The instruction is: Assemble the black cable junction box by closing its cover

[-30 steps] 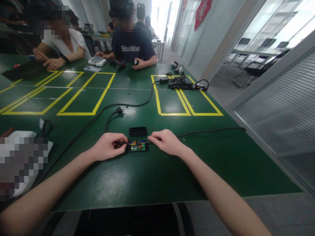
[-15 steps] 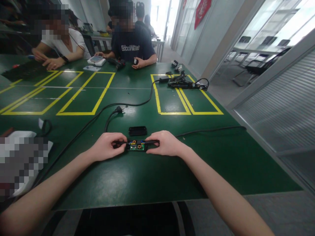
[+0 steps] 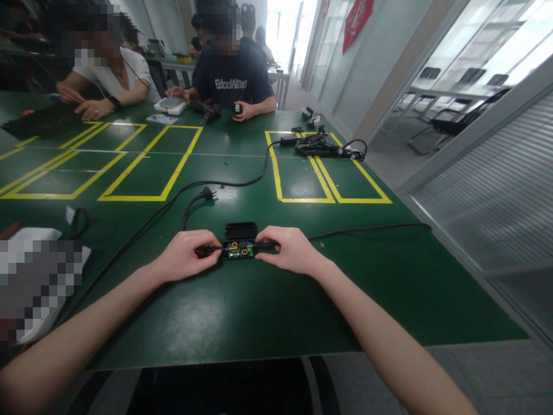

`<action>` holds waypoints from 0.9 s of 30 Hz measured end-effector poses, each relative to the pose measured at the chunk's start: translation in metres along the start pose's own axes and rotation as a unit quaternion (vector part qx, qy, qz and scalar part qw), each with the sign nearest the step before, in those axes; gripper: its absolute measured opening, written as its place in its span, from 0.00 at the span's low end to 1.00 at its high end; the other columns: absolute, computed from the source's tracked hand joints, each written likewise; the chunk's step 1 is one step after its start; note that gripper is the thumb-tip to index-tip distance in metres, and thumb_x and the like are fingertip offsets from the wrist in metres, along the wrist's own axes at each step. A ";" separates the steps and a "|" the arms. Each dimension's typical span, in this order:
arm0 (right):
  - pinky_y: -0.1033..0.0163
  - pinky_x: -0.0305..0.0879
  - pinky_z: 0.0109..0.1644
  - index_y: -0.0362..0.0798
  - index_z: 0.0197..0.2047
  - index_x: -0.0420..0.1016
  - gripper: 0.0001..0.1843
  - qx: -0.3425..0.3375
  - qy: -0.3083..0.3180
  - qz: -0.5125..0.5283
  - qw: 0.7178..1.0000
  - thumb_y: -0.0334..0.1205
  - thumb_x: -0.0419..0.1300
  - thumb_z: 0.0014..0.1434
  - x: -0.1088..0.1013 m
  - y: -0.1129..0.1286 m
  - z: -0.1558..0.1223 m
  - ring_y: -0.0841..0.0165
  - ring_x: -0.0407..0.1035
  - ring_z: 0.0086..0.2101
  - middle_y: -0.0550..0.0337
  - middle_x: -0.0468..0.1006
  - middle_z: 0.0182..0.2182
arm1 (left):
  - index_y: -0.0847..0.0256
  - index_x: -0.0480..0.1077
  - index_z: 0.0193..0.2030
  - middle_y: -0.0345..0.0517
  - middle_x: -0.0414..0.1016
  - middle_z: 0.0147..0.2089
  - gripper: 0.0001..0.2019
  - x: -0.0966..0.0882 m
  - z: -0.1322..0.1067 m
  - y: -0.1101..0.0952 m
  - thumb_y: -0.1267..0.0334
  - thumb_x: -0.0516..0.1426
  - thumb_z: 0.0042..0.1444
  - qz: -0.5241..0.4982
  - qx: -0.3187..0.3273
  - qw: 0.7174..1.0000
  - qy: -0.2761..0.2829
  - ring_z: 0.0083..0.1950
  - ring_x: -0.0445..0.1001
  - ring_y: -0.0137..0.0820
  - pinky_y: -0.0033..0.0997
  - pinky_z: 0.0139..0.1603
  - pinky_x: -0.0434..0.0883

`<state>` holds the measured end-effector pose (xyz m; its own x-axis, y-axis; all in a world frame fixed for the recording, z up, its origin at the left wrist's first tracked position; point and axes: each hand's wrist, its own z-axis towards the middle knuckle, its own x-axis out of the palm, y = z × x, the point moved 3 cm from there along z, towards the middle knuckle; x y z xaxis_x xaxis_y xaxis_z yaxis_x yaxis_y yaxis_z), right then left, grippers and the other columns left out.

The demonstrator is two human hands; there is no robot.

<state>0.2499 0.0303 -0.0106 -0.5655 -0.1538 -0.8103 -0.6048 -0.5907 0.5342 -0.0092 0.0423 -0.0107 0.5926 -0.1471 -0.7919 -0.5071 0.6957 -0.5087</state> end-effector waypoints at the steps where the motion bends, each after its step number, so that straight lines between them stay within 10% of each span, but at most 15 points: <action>1: 0.64 0.69 0.39 0.48 0.45 0.78 0.11 -0.011 0.001 0.006 1.000 0.40 0.70 0.60 0.001 0.000 0.000 0.66 0.76 0.36 0.57 0.82 0.38 | 0.61 0.75 0.34 0.39 0.76 0.30 0.05 0.000 0.000 0.000 0.64 0.58 0.59 0.003 0.004 1.000 0.000 0.29 0.73 0.27 0.24 0.31 0.65; 27: 0.54 0.72 0.48 0.49 0.41 0.83 0.11 -0.083 -0.028 -0.001 0.996 0.41 0.59 0.70 -0.004 0.007 0.004 0.61 0.75 0.41 0.52 0.82 0.40 | 0.60 0.71 0.34 0.43 0.73 0.35 0.07 -0.002 0.004 -0.008 0.69 0.54 0.62 0.068 0.062 0.994 0.058 0.34 0.72 0.30 0.27 0.34 0.67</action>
<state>0.2459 0.0294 -0.0022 -0.5986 -0.1107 -0.7934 -0.5071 -0.7143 0.4823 -0.0031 0.0399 -0.0038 0.4438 -0.1203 -0.8880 -0.4922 0.7954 -0.3537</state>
